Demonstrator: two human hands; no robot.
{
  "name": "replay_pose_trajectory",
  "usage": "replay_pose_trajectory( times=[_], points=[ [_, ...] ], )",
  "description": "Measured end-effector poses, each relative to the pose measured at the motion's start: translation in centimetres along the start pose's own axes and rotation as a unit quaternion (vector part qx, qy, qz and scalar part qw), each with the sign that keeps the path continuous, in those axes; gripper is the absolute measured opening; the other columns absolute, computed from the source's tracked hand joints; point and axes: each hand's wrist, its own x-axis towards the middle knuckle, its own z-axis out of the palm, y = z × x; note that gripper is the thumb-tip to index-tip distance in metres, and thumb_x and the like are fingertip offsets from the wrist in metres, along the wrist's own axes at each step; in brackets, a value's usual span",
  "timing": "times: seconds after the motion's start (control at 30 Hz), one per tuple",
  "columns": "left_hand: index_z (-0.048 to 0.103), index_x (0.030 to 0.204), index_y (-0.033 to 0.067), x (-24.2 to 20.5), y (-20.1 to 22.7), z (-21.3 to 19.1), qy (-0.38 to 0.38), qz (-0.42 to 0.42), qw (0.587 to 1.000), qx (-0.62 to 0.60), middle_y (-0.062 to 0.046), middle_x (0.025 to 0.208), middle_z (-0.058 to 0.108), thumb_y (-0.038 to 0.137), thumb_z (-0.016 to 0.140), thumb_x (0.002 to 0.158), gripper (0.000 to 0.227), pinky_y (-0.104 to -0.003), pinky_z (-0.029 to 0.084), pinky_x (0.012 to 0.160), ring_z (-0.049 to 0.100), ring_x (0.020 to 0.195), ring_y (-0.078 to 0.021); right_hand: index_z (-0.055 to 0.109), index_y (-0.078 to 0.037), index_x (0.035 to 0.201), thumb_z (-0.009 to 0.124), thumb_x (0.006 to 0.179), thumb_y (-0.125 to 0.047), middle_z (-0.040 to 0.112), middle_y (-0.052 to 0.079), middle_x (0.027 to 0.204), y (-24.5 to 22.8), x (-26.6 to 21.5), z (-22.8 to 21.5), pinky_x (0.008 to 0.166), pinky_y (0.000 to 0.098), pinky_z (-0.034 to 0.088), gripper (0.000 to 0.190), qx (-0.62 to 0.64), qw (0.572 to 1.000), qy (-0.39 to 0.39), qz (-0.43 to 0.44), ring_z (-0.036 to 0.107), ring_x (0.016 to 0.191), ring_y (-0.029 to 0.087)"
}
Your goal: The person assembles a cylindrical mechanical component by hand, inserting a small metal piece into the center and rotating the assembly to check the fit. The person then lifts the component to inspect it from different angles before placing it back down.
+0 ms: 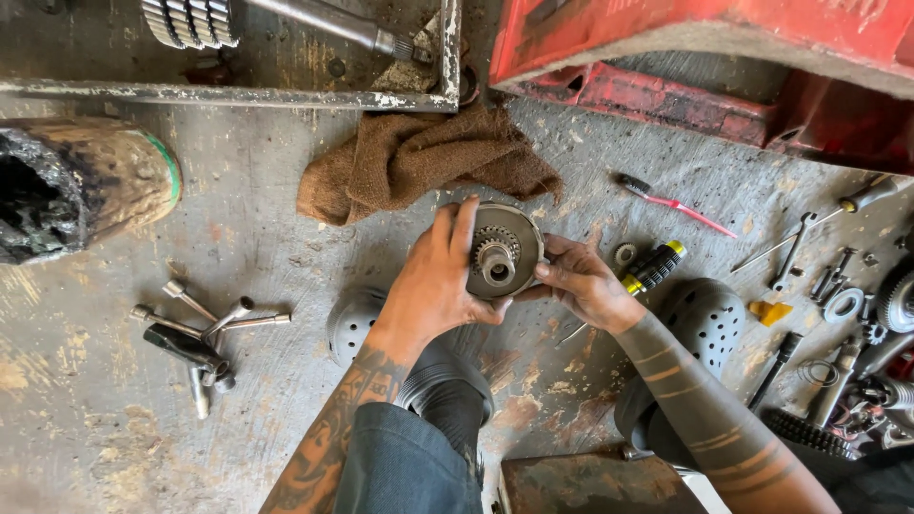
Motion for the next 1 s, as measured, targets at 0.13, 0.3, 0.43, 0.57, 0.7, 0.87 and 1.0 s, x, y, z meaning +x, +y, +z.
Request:
replay_pose_trajectory(
  times=[0.13,0.3,0.43,0.57,0.7,0.87,1.0],
  points=[
    [0.020,0.157,-0.0043,0.0,-0.3,0.9,0.006,0.027,0.998,0.063,-0.035,0.136,0.042,0.037,0.093,0.059,0.129,-0.062,0.053,0.091,0.059,0.113,-0.0564,0.049,0.011,0.138,0.060,0.093,-0.003,0.066,0.024,0.121,0.8,-0.6,-0.4,0.083,0.0611,0.062,0.049,0.016,1.000,0.018,-0.007,0.070,0.107,0.042],
    [0.021,0.157,-0.0078,0.1,0.7,0.5,-0.012,0.035,0.984,0.176,-0.036,0.157,0.026,0.045,0.094,0.059,0.134,-0.056,0.050,0.097,0.050,0.127,-0.0484,0.040,0.006,0.149,0.058,0.095,-0.003,0.063,0.022,0.129,1.4,-1.6,0.3,0.083,0.0572,0.063,0.058,0.032,0.998,0.053,-0.021,0.069,0.111,0.039],
    [0.022,0.157,-0.0082,-0.1,0.9,0.4,-0.008,0.035,0.982,0.188,-0.033,0.160,0.024,0.046,0.094,0.059,0.133,-0.057,0.049,0.099,0.048,0.131,-0.0471,0.039,0.004,0.151,0.056,0.095,-0.003,0.062,0.024,0.133,2.3,-2.0,-0.3,0.085,0.0587,0.062,0.058,0.033,0.997,0.069,-0.028,0.066,0.116,0.041],
    [0.017,0.160,-0.0047,-0.3,0.4,1.3,0.004,0.043,0.980,0.195,-0.030,0.166,0.017,0.050,0.092,0.062,0.135,-0.058,0.039,0.109,0.041,0.139,-0.0459,0.042,0.004,0.149,0.056,0.095,-0.002,0.063,0.024,0.131,1.9,-2.0,-0.2,0.082,0.0536,0.064,0.056,0.036,0.997,0.066,-0.028,0.068,0.113,0.039],
    [0.018,0.161,-0.0014,-0.5,0.5,1.3,0.004,0.047,0.982,0.182,-0.026,0.168,0.014,0.050,0.090,0.067,0.129,-0.060,0.034,0.113,0.033,0.145,-0.0460,0.043,0.004,0.149,0.057,0.095,-0.003,0.062,0.025,0.134,1.8,-2.0,0.0,0.082,0.0538,0.064,0.056,0.032,0.996,0.076,-0.027,0.068,0.115,0.038],
    [0.019,0.162,0.0023,-0.5,0.4,1.1,0.002,0.051,0.985,0.166,-0.023,0.169,0.013,0.045,0.093,0.063,0.131,-0.061,0.034,0.113,0.033,0.145,-0.0458,0.042,0.003,0.148,0.062,0.093,-0.003,0.060,0.025,0.135,0.1,-2.3,2.0,0.079,0.0520,0.065,0.059,-0.083,0.987,0.130,-0.044,0.068,0.109,0.037],
    [0.020,0.162,0.0039,-0.4,0.5,1.2,0.008,0.049,0.987,0.154,-0.021,0.170,0.015,0.043,0.096,0.059,0.134,-0.060,0.036,0.113,0.036,0.144,-0.0437,0.052,0.006,0.126,0.077,0.088,-0.006,0.061,0.012,0.102,0.3,-3.2,2.5,0.068,0.0354,0.065,0.047,-0.265,0.931,0.241,-0.074,0.068,0.089,0.022]
  ],
)
